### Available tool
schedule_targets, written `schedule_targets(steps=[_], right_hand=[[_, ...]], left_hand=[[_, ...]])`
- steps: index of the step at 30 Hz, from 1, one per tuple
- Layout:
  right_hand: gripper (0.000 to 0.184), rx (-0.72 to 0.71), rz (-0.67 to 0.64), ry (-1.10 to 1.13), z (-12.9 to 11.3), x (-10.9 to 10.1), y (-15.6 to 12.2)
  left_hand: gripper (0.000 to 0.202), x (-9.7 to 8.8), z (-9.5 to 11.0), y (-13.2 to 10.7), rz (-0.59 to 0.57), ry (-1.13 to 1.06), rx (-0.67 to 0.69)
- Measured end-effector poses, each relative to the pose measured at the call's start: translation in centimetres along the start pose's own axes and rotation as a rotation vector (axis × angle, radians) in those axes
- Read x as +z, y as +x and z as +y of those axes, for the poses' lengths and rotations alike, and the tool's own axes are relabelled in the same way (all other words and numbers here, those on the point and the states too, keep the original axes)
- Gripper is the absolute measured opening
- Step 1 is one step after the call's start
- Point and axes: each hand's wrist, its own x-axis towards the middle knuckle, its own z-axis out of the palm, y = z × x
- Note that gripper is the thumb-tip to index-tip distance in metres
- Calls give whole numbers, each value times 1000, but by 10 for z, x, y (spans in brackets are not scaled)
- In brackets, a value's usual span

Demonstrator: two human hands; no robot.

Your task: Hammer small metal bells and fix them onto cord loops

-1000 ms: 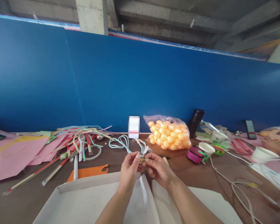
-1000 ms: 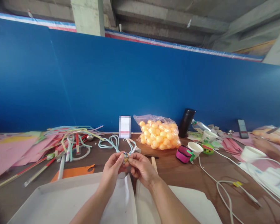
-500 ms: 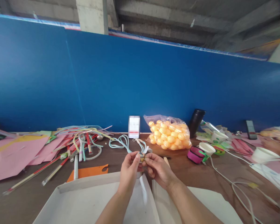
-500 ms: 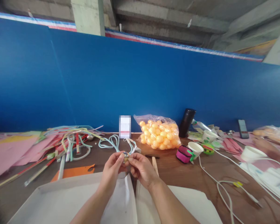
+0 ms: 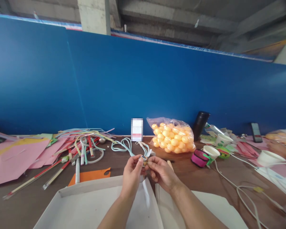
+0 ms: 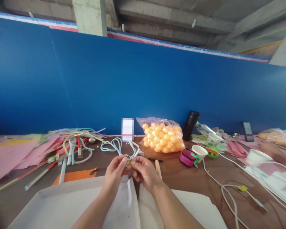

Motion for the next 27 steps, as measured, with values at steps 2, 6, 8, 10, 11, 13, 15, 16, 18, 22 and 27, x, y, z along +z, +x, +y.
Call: schedule_targets(steps=[2,6,8,10,11,13,15,16,18,22,27], right_hand=[[21,-6,-2,-2,0,0,0],[22,-15,13,-14,0,2,0],[24,-6,37,-29,0,2,0],[27,0,52,-46,0,2,0],[27,1,53,-52,1,2,0],[27,0,45,-58,1,1,0],[26,-1,39,-59,2,0,1],[25,-1,38,-59,2,0,0],[25,0,37,-60,2,0,0],[27,-10,38,-77,1,2,-1],[29,-11,33,-61,-1,5,-2]], left_hand=[[44,0,-1,0,-6,-2,9],[43,-1,-3,1,-7,-9,24],[43,-1,-5,1,-10,-14,29],[42,-2,-6,2,-19,-19,34],[42,-2,-7,2,-24,-19,34],[43,-2,-8,3,-28,-15,39],[43,-2,-9,3,-24,-5,48],[43,-2,-9,3,-22,0,55],[42,-2,-10,3,-22,7,68],[41,-3,-12,3,-30,14,80],[40,-3,-12,4,-8,40,106]])
